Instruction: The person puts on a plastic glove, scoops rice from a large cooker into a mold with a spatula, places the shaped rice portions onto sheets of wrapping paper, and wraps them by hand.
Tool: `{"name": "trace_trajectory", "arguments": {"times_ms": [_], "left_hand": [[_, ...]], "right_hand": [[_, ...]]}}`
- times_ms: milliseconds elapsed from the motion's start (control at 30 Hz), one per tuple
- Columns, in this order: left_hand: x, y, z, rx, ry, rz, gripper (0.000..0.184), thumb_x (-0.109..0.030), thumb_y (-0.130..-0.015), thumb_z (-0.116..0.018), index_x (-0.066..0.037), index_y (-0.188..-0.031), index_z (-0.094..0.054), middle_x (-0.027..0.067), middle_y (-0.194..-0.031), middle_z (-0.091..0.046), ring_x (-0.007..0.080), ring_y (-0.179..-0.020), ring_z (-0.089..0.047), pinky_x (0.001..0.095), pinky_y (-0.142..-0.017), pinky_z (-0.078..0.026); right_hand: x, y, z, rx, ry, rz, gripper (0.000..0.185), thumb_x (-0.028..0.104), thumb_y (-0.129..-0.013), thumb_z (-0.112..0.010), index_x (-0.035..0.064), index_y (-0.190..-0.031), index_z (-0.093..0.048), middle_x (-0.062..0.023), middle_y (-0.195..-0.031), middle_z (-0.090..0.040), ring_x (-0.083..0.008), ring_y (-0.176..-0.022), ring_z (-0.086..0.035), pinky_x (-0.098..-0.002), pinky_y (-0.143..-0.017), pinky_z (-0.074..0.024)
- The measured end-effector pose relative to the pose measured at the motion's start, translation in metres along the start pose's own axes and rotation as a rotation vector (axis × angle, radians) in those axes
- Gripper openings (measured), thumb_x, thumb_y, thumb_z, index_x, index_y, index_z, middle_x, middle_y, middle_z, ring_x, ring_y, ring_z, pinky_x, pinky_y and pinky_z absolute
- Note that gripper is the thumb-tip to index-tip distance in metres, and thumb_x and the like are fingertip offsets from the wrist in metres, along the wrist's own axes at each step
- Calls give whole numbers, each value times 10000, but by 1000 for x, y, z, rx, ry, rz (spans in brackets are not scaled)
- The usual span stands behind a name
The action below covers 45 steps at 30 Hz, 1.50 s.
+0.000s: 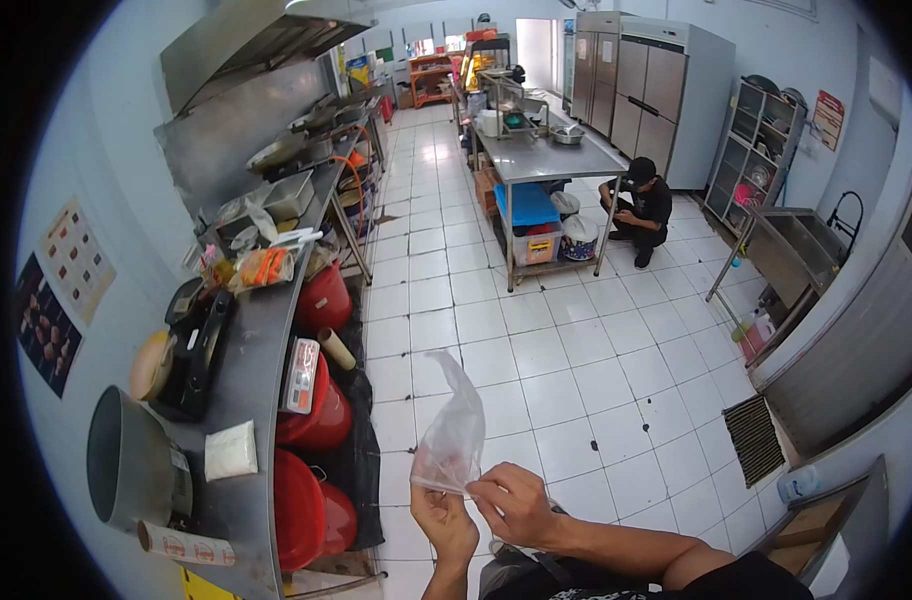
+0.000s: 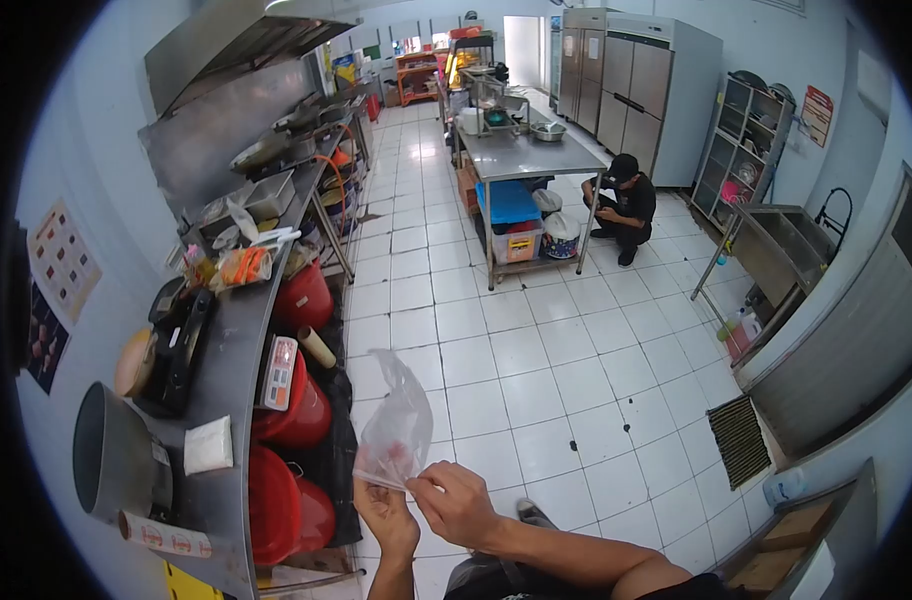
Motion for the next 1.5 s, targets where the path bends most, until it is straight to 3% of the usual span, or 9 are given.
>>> {"name": "trace_trajectory", "arguments": {"times_ms": [200,267,333,433,633,833,1100,1233,1500], "left_hand": [[-8,12,-42,160,68,61,348,-246,-1053,-595,85,-1099,-690,66,-963,-729,117,-862,-617,277,-758,-480],[-18,18,-63,260,136,50,347,-238,-1047,-605,88,-1133,-687,88,-1010,-731,128,-912,-631,284,-795,-495],[-34,25,-102,396,162,97,452,-120,-1009,-594,138,-1373,-528,213,-1341,-630,312,-1272,-596,429,-1147,-392],[-18,32,-141,488,312,197,643,-123,-985,-625,71,-1532,-348,227,-1486,-507,338,-1368,-510,465,-1184,-339],[-56,46,-270,561,167,10,962,-400,-964,-683,-126,-1651,-68,226,-1647,-246,353,-1513,-292,477,-1230,-248],[-27,66,-353,790,179,306,1259,-958,-742,-446,-215,-1659,-9,176,-1705,-93,350,-1556,-172,536,-1226,-220],[-41,44,-431,759,539,215,1208,-1013,-720,-304,-328,-1643,67,220,-1702,10,420,-1567,-53,653,-1211,-127],[-40,32,-446,1010,668,246,1160,-1000,-751,-251,-332,-1639,81,245,-1692,35,480,-1552,-31,669,-1207,-124],[13,-56,-431,758,914,277,1287,-1071,-619,-74,-305,-1640,94,173,-1706,96,458,-1557,1,682,-1204,-43]], "right_hand": [[12,4,63,-146,-88,26,232,-28,-746,-713,22,-972,-719,-96,-924,-648,-268,-787,-656,-369,-675,-541],[10,8,87,-183,-85,85,263,-64,-720,-724,21,-969,-715,-108,-904,-655,-271,-757,-653,-365,-634,-533],[7,15,115,-240,-55,155,275,-74,-711,-732,23,-967,-699,-112,-883,-653,-272,-738,-646,-363,-607,-523],[4,23,163,-262,-54,229,292,-61,-698,-736,27,-972,-683,-108,-864,-648,-273,-729,-639,-363,-609,-513],[-29,47,240,-340,-159,192,115,21,-764,-749,34,-870,-708,-148,-886,-684,-340,-748,-645,-450,-603,-493],[-55,53,305,-354,-121,165,125,0,-740,-755,14,-852,-702,-148,-853,-673,-336,-710,-635,-442,-574,-492],[-61,36,344,-216,-120,171,95,43,-766,-724,15,-856,-707,-134,-830,-648,-313,-688,-623,-423,-559,-493],[-65,12,346,-110,-24,252,110,33,-748,-709,16,-856,-711,-126,-790,-620,-312,-677,-606,-420,-555,-483],[-116,-61,302,-97,-63,178,76,-14,-770,-672,-1,-840,-699,-132,-753,-578,-321,-658,-578,-415,-549,-467]]}}
Point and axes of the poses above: each hand's wrist, its own y-axis away from the middle knuckle, its own z-axis out of the back of the hand, x = y × z, the point moved 8 cm from there along -y, towards the middle knuckle
